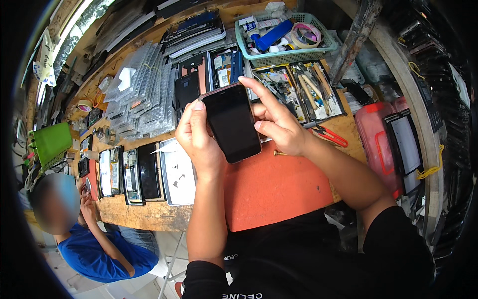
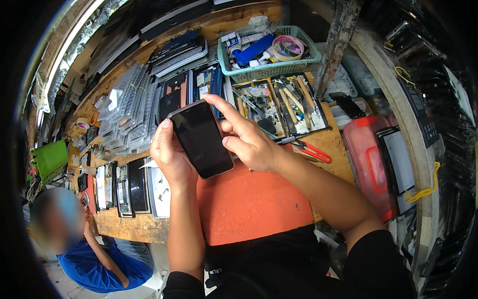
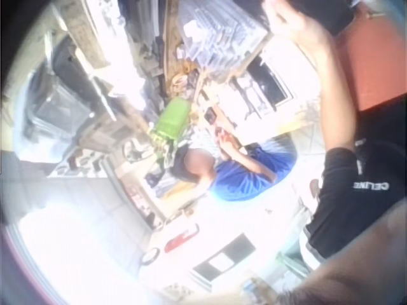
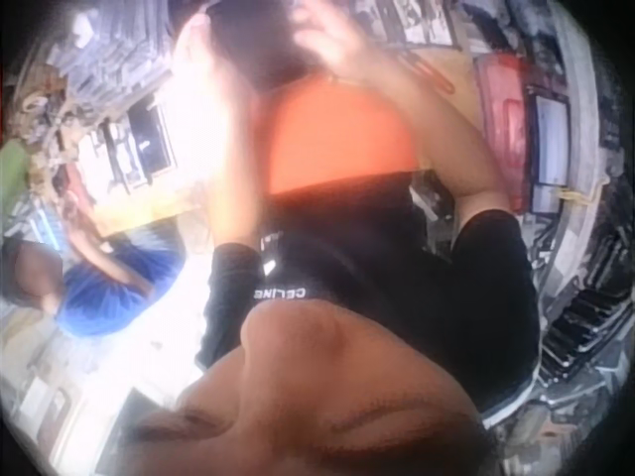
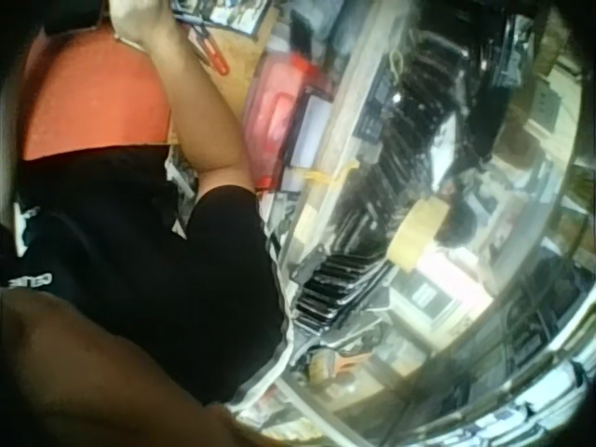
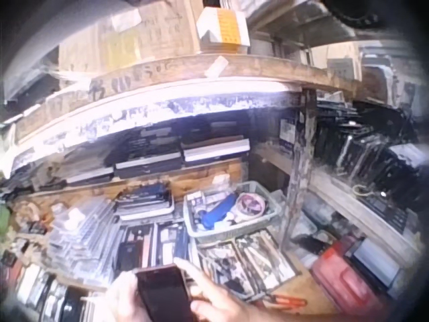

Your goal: The person holds a smartphone with both hands and repeatedly taps and swipes the screen while the display remains off. The person then places the phone on the table and walks to another area to interact with a machine.

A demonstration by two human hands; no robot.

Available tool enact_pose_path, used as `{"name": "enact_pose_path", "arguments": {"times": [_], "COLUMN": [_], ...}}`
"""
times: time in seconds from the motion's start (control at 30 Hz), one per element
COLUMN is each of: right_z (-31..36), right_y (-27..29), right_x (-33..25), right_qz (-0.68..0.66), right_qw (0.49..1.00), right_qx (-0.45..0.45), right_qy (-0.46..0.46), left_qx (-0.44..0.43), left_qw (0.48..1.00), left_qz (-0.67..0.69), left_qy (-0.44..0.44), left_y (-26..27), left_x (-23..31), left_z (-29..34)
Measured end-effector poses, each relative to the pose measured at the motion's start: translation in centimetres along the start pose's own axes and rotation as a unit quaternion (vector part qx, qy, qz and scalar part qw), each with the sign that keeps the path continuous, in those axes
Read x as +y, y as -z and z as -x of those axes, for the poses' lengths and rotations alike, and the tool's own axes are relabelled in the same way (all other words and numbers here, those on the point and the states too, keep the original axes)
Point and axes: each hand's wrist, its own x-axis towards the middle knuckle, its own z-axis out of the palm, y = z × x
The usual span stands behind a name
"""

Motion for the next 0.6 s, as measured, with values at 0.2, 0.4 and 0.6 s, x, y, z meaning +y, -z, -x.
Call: {"name": "enact_pose_path", "arguments": {"times": [0.2, 0.4, 0.6], "right_z": [0.1, 0.0, 0.0], "right_y": [-0.7, -0.7, -0.2], "right_x": [0.1, 0.0, 0.1], "right_qz": [0.033, 0.026, 0.039], "right_qw": [0.998, 0.998, 0.999], "right_qx": [0.026, 0.024, 0.008], "right_qy": [0.037, 0.049, 0.016], "left_qx": [0.020, 0.017, 0.022], "left_qw": [1.000, 1.000, 1.000], "left_qz": [-0.001, 0.002, -0.018], "left_qy": [0.004, 0.004, 0.006], "left_y": [-0.4, -0.5, -0.4], "left_x": [0.1, 0.3, 0.3], "left_z": [0.1, 0.0, 0.1]}}
